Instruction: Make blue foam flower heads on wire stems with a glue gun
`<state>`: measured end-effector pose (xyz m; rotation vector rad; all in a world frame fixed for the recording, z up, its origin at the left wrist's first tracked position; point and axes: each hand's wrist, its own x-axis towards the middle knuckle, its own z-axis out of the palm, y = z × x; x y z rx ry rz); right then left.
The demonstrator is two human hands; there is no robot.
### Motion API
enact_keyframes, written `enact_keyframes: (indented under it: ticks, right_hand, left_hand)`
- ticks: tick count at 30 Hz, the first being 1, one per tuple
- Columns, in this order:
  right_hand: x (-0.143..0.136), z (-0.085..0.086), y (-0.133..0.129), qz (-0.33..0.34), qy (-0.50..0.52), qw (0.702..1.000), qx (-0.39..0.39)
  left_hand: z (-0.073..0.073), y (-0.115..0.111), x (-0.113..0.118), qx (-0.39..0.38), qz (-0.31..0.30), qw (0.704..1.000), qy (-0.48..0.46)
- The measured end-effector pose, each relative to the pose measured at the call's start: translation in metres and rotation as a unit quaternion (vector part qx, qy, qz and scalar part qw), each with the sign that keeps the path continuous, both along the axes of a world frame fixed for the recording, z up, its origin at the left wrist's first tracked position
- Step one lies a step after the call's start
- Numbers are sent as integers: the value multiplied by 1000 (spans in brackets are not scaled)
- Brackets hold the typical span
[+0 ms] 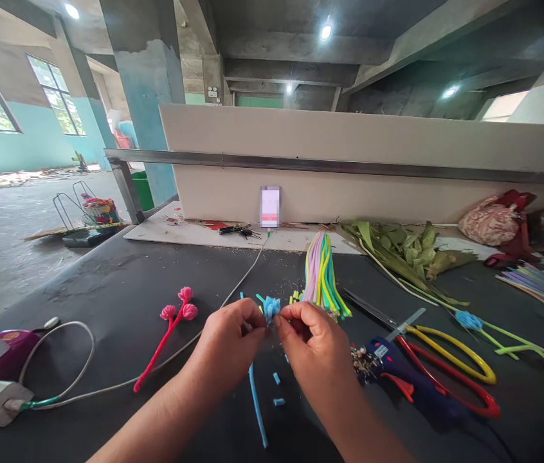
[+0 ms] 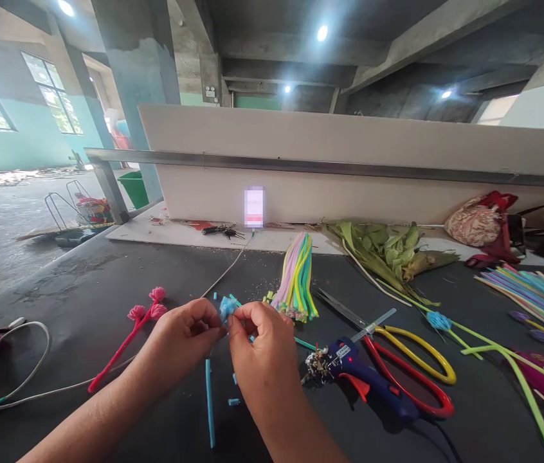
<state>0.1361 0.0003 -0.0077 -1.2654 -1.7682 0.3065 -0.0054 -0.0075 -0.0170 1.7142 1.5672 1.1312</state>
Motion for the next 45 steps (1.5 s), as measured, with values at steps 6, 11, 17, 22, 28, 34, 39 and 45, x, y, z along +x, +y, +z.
enact_keyframes:
  ticks: [6,11,17,22,28,34,39,45]
  right_hand:
    - [-1,4,0,-1,39,999,-23]
    - [2,6,0,41,118,986,-114]
    - [13,0,3,101,270,946,-150]
    - [15,2,4,193,338,880,-272]
    - [13,7,4,210,360,859,-297]
    - [11,2,8,218,378,850,-296]
    - [8,2,6,210,361,857,-300]
    - [7,2,6,201,322,879,-289]
  left_hand:
    - [9,0,3,-75,-21,993,-87]
    - [13,2,1,-150,-70,966,-197]
    - [10,5,-5,-169,-112,947,-250]
    - [12,4,-5,-168,-127,946,-247]
    - [14,2,-5,-167,-116,953,-225]
    - [16,3,-8,-168,-125,950,-233]
    - [15,3,-10,-143,-99,952,-251]
    - [13,5,-11,-117,-64,963,-235]
